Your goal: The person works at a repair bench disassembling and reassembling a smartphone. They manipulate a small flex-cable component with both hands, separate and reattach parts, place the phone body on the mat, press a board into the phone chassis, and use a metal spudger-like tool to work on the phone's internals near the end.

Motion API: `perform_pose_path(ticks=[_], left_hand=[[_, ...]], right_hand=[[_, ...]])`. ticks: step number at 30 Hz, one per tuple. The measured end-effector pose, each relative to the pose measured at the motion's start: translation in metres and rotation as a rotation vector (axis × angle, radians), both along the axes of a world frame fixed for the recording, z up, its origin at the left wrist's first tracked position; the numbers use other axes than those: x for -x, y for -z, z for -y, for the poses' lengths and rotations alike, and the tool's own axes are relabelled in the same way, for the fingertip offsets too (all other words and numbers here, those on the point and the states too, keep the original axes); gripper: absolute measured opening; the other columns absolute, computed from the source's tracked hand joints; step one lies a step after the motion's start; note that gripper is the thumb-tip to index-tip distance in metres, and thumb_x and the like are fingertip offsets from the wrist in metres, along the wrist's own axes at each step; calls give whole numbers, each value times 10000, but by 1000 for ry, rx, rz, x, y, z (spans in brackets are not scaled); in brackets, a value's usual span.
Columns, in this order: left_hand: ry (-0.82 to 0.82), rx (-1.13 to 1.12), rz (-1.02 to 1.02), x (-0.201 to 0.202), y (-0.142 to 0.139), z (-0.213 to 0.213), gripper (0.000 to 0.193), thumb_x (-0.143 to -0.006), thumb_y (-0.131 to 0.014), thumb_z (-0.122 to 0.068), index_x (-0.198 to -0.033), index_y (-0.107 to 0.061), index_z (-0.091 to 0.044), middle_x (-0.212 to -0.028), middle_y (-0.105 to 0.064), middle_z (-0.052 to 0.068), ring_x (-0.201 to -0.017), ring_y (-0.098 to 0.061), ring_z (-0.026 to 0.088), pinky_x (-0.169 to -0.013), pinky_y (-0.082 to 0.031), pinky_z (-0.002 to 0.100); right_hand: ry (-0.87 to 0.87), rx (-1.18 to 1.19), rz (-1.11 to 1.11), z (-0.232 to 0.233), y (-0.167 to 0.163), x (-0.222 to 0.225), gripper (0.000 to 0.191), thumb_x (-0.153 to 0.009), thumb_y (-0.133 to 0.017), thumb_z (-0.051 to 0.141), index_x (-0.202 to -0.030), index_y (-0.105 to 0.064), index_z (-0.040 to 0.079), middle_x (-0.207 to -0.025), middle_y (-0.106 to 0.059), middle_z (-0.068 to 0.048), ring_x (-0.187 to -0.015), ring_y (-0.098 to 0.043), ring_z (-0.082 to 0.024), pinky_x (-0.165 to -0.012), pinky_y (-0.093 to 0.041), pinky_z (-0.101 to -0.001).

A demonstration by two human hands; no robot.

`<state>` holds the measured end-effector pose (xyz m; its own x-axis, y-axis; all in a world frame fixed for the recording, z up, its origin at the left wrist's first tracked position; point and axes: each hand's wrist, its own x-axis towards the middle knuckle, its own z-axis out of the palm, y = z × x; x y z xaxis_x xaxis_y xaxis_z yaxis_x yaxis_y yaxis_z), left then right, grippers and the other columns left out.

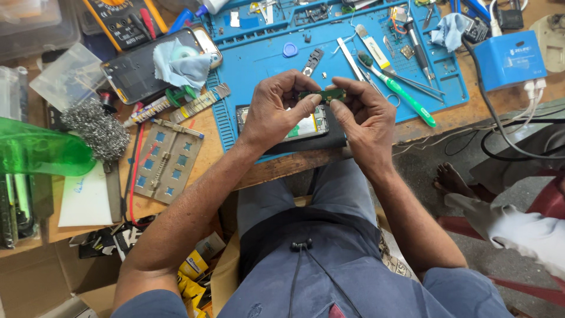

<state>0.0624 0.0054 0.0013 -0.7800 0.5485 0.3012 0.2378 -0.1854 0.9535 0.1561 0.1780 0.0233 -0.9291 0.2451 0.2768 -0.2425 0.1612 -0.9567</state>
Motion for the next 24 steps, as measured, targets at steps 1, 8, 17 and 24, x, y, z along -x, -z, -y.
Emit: perform_pose_path(ticks=[1, 8, 17, 24], left_hand=[[17, -52, 74, 2, 2, 0, 114, -994, -742, -66, -1084, -702, -10, -935, -739, 35, -818, -688, 72, -715, -589, 228], [-8, -111, 289, 12, 3, -1, 94, -982, -714, -95, -997, -676, -10, -876, -744, 55, -777, -735, 95, -708, -647, 248], [-20, -233, 369, 14, 3, 0, 99, -953, -712, -34, -969, -625, 11, -931, -727, 100, -828, -756, 151, -751, -685, 304], [-20, -242, 397, 13, 3, -1, 85, -950, -708, 2, -940, -623, 6, -969, -715, 97, -876, -730, 142, -783, -701, 349]], right_hand=[[-22, 69, -10, 1, 0, 2, 357, -990, -695, -47, -1338, -632, -2, -1121, -702, -24, -991, -659, -58, -912, -555, -214], [-48, 161, -5, 1, 1, 29, 417, -970, -722, -77, -1363, -592, -30, -1116, -721, -87, -1023, -702, -111, -932, -584, -246], [-62, 149, -15, 6, 2, 32, 367, -990, -709, -56, -1329, -575, -16, -1128, -720, -66, -1007, -711, -106, -908, -576, -241], [-14, 9, -86, 15, 4, 31, 343, -1004, -728, -45, -1312, -586, 1, -1061, -725, -55, -952, -707, -92, -847, -567, -232]])
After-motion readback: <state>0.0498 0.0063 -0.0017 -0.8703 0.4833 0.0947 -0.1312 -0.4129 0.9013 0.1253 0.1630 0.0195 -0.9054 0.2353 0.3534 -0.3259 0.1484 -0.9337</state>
